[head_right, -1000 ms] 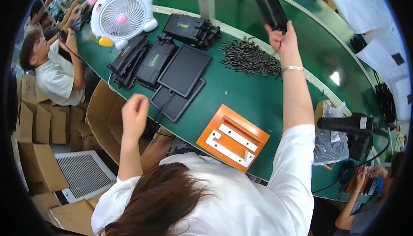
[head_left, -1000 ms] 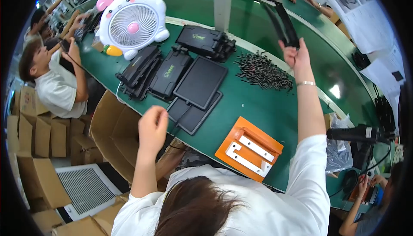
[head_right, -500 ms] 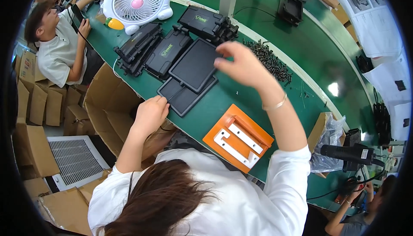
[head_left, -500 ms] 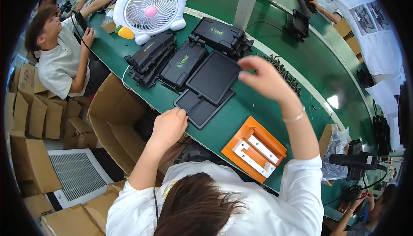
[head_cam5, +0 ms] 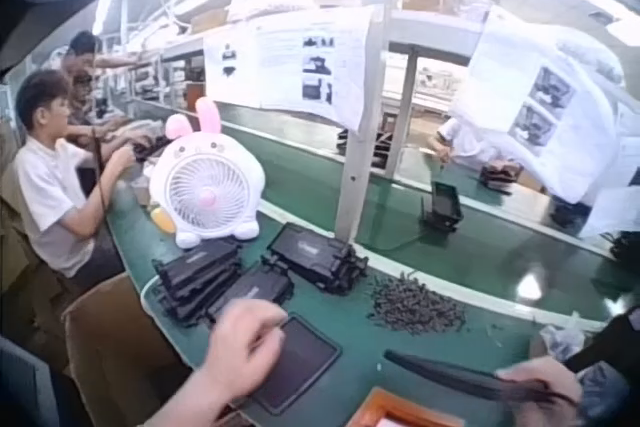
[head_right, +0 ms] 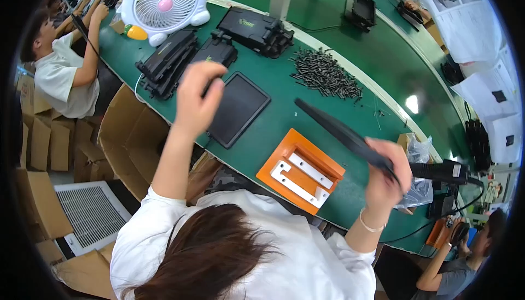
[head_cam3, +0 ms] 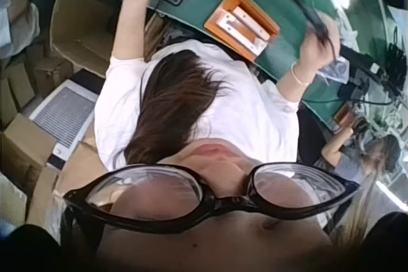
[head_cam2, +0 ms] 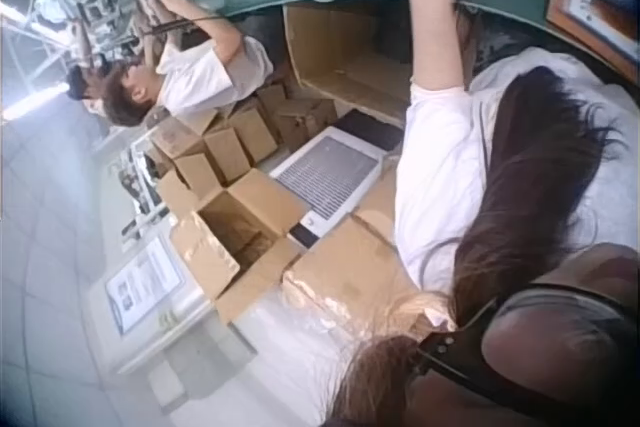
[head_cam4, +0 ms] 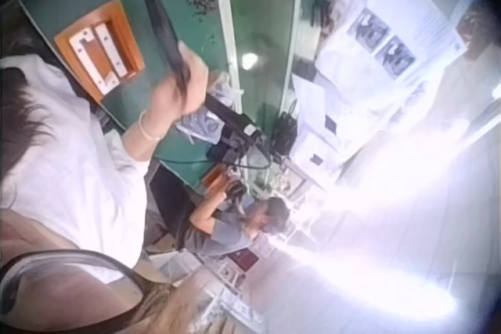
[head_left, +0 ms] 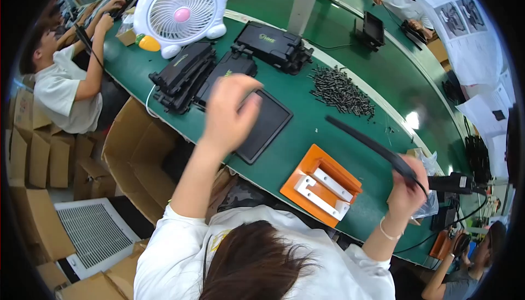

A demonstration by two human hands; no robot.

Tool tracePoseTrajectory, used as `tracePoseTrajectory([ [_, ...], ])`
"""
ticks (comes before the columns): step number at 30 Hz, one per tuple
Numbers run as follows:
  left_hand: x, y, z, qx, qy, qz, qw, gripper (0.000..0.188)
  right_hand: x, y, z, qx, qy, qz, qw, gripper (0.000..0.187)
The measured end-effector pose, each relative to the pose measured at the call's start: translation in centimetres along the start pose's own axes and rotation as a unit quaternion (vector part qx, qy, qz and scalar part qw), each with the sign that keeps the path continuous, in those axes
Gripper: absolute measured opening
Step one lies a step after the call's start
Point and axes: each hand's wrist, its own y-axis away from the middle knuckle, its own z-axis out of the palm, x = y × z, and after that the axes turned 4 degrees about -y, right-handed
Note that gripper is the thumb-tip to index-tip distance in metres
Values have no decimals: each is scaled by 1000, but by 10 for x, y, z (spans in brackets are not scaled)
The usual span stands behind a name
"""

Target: The recorder is assembling electronic components, involving plastic housings and solar panels, using an electric screwdriver.

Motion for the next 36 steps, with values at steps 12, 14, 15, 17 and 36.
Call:
tracePoseTrajectory([
  [12, -70, -5, 12, -141, -204, -200, 948, 72, -40, 42, 12, -80, 111, 122, 983, 28],
  [14, -59, -10, -5, -144, -94, -163, 972, 72, -34, 50, 14, 40, 165, 35, 985, 25],
  [15, -52, -11, -14, -142, 13, -132, 981, 72, -32, 55, 14, 150, 210, -59, 964, 23],
  [17, -33, 3, -27, -153, 292, -184, 926, 73, -36, 69, -2, 112, 157, -52, 980, 29],
  [36, 67, 4, 48, -265, 477, -7, 838, 27, -69, 81, 3, -49, 77, -56, 994, 67],
])
